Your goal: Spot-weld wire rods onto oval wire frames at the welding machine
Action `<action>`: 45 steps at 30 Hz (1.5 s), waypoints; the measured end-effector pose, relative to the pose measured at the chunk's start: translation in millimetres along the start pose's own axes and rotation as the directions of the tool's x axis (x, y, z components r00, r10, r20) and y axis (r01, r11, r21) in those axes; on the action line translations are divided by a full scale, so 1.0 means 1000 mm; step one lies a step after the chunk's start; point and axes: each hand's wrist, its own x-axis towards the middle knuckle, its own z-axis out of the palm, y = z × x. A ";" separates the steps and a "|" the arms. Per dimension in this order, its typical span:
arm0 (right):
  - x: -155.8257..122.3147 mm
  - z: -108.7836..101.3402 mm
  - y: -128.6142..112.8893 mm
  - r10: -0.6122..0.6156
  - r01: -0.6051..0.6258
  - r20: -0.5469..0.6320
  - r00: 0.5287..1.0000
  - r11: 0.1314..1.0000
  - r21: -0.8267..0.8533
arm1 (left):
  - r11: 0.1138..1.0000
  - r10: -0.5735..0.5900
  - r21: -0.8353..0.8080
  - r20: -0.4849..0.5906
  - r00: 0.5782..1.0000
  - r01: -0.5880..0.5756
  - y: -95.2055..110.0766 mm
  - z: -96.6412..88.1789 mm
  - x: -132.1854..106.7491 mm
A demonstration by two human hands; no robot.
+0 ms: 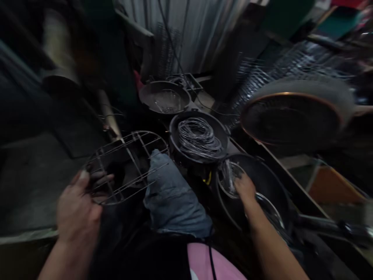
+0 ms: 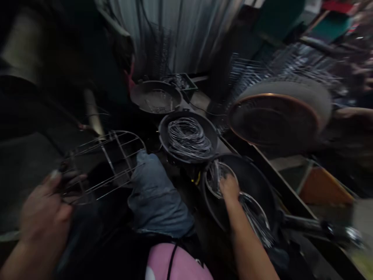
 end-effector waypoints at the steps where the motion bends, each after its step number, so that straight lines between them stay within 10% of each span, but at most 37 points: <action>1: -0.005 -0.006 -0.005 -0.078 0.082 -0.080 0.994 0.996 0.046 | 0.999 0.010 -0.044 0.024 1.000 -0.009 -0.001 0.002 0.001; 3: -0.019 -0.016 -0.028 -0.244 0.246 -0.043 0.969 0.932 0.266 | 0.996 -0.013 -0.088 0.108 0.994 0.023 -0.005 0.004 0.003; 5: -0.042 -0.021 -0.069 -0.426 0.223 0.260 0.867 0.796 0.563 | 0.994 -0.030 -0.103 0.144 0.989 0.045 -0.009 0.005 0.004; 8: -0.086 -0.018 -0.147 -0.650 -0.014 0.618 0.443 0.684 0.729 | 0.991 -0.050 -0.115 0.155 0.987 0.069 -0.012 0.003 -0.001; 9: -0.100 -0.014 -0.173 -0.669 -0.081 0.644 0.371 0.668 0.740 | 0.991 -0.055 -0.113 0.156 0.986 0.074 -0.012 0.001 -0.003; 15: -0.150 0.010 -0.271 -0.726 -0.418 0.666 0.171 0.559 0.716 | 0.984 -0.052 -0.161 0.172 0.984 0.081 -0.008 -0.015 -0.005; 21: -0.166 0.021 -0.281 -0.786 -0.502 0.614 0.080 0.500 0.705 | 0.972 -0.072 -0.210 0.151 0.986 0.104 -0.003 -0.027 0.003; 26: -0.170 0.023 -0.274 -0.769 -0.474 0.626 0.132 0.505 0.721 | 0.962 -0.075 -0.249 0.158 0.985 0.113 -0.003 -0.038 0.008; 45: -0.187 0.030 -0.287 -0.850 -0.567 0.526 0.019 0.424 0.706 | 0.967 -0.098 -0.216 0.187 0.978 0.138 -0.007 -0.041 0.006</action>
